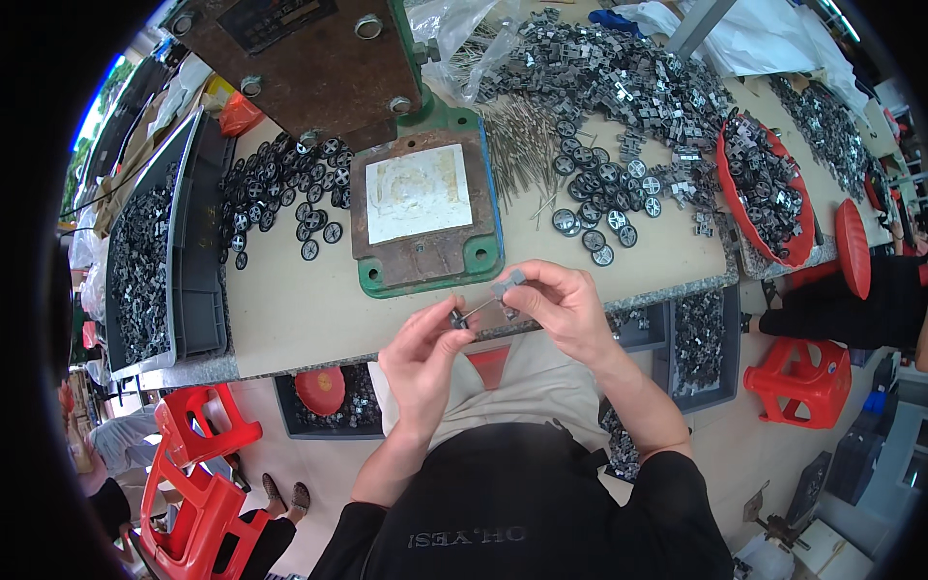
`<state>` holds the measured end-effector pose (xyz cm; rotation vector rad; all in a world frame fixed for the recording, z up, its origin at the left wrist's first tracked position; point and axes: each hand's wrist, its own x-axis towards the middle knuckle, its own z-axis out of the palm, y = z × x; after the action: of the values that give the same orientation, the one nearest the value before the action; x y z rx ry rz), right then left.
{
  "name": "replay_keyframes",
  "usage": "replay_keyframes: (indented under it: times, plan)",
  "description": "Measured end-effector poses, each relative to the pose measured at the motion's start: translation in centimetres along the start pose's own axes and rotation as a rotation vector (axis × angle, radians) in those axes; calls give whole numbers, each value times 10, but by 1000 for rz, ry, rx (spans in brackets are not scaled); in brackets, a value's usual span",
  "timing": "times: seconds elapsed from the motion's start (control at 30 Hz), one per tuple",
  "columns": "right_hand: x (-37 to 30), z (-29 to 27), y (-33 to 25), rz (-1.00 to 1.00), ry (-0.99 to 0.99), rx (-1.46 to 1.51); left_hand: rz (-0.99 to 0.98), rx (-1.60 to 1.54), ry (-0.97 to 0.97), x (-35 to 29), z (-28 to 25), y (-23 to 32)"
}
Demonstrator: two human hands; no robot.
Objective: Assembling small mechanical components using a hand press.
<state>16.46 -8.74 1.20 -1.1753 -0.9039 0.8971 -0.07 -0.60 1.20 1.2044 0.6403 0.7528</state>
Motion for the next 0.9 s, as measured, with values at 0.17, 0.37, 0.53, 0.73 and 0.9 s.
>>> replay_keyframes:
  times: [0.17, 0.37, 0.53, 0.73, 0.9]
  plan:
    - [-9, 17, 14, 31, -70, 149, 242, 330, 6, -6, 9, -4]
    - [-3, 34, -19, 166, 53, 202, -107, -232, -23, 2, -1, -14]
    - [-10, 22, -10, 272, 35, -4, -213, -422, -64, 5, 0, -17]
    - [-8, 18, -17, 264, -29, 121, -255, -433, -77, 3, 2, -11]
    - [24, -22, -30, 126, 163, -842, -309, -490, -84, 4, -2, -15]
